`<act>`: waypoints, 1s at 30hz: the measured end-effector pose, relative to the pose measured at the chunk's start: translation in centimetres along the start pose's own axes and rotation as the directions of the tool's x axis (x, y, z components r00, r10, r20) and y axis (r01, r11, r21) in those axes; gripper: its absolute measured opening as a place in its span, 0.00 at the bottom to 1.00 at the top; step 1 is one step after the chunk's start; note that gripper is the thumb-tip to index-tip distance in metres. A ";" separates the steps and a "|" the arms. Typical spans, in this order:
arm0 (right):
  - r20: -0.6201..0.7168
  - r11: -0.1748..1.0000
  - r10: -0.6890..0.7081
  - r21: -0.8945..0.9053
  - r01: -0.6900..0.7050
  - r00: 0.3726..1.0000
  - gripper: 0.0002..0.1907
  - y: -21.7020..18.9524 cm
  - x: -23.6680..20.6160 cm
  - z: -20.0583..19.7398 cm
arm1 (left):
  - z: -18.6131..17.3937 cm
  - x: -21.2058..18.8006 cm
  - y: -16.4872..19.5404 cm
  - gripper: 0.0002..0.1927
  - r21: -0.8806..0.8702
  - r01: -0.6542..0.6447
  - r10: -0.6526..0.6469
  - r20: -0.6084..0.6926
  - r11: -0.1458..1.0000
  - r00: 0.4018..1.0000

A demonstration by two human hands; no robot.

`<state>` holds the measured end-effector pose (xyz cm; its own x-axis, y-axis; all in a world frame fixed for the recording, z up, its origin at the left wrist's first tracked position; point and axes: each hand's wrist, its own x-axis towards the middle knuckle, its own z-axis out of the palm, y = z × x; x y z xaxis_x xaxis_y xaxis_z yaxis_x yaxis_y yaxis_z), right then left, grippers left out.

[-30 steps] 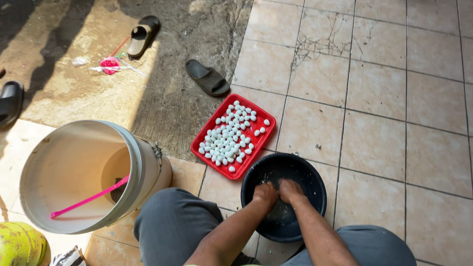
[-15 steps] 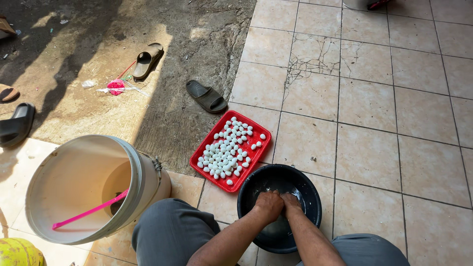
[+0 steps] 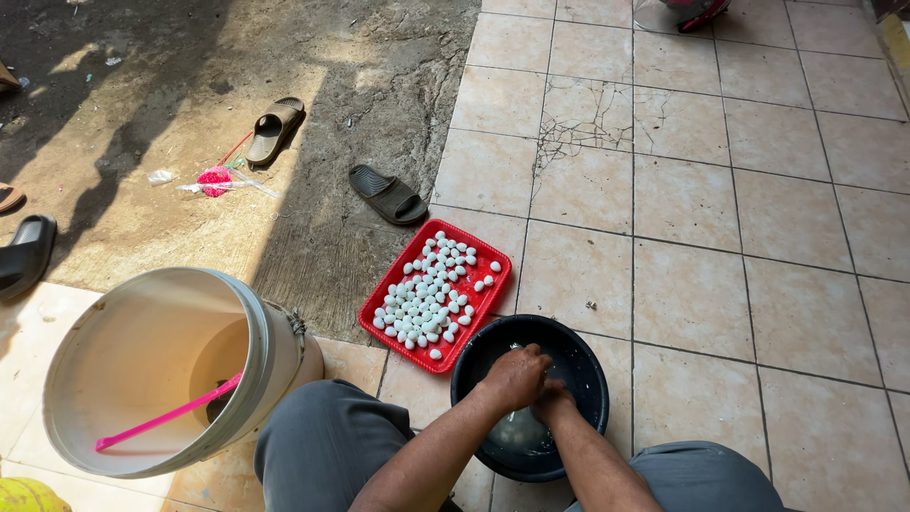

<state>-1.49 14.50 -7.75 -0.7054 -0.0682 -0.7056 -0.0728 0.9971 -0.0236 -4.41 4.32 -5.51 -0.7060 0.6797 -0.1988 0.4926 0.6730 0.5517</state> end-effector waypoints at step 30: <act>-0.405 0.700 0.176 0.692 0.175 0.897 0.15 -2.3 -5.8 3.6 | -7.1 1.5 -8.2 0.27 -0.720 0.248 -0.690 -0.416 0.648 0.592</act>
<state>5.31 12.74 -6.19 -0.9313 0.1001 -0.3503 0.3135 0.7098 -0.6307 -13.17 -2.27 -4.59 -0.9698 -0.1831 -0.1613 -0.2227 0.3944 0.8915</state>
